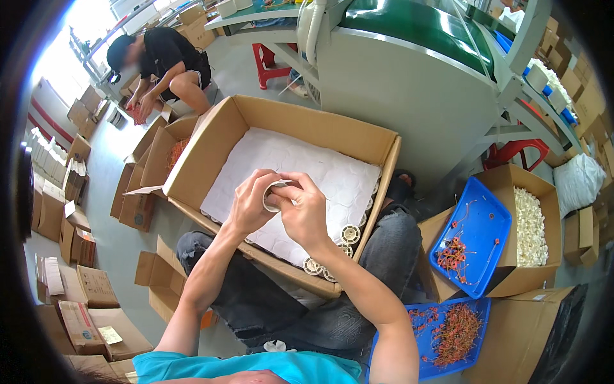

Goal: The person applies adhesive to small electronic components using a stick, then places the components into a cardboard box.

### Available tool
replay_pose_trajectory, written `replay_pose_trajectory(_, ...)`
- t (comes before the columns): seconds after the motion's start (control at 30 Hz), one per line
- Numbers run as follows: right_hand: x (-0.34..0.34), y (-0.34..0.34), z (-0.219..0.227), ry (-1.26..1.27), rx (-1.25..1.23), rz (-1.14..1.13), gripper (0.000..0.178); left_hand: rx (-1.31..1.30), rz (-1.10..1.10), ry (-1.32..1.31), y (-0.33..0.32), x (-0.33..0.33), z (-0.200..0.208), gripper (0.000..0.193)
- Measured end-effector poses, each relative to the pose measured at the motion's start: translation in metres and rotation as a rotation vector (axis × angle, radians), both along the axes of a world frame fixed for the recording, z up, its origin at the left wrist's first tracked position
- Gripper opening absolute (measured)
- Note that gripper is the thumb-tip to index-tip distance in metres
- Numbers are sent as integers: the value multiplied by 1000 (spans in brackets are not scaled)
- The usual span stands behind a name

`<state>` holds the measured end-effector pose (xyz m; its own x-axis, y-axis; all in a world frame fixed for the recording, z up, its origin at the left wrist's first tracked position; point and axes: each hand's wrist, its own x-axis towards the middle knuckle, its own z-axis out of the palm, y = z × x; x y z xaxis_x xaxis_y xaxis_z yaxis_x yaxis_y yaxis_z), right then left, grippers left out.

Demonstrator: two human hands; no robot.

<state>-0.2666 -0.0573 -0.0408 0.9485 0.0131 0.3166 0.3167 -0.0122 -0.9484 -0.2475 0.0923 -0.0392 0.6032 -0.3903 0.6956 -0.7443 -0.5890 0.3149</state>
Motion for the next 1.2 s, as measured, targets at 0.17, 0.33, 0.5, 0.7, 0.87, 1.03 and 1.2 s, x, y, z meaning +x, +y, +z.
replay_pose_trajectory(0.17,5,-7,2,-291,-256,32,16,-27,-47,69,4,0,0,53)
replay_pose_trajectory(0.33,8,-10,5,-131,-177,109,15,77,-46,2,7,1,1,51)
replay_pose_trajectory(0.5,6,-3,2,-70,-91,90,16,37,-41,-7,8,3,-2,53)
replay_pose_trajectory(0.7,6,-2,-2,-85,-115,71,15,-56,-56,108,3,1,-4,55)
replay_pose_trajectory(0.87,8,-2,-5,-26,-24,81,17,-23,40,126,0,-1,-4,56)
replay_pose_trajectory(1.03,10,-7,7,29,-55,76,16,-75,21,147,-6,2,4,53)
replay_pose_trajectory(1.2,7,-7,11,-202,-405,-99,15,-3,17,158,-5,1,6,50)
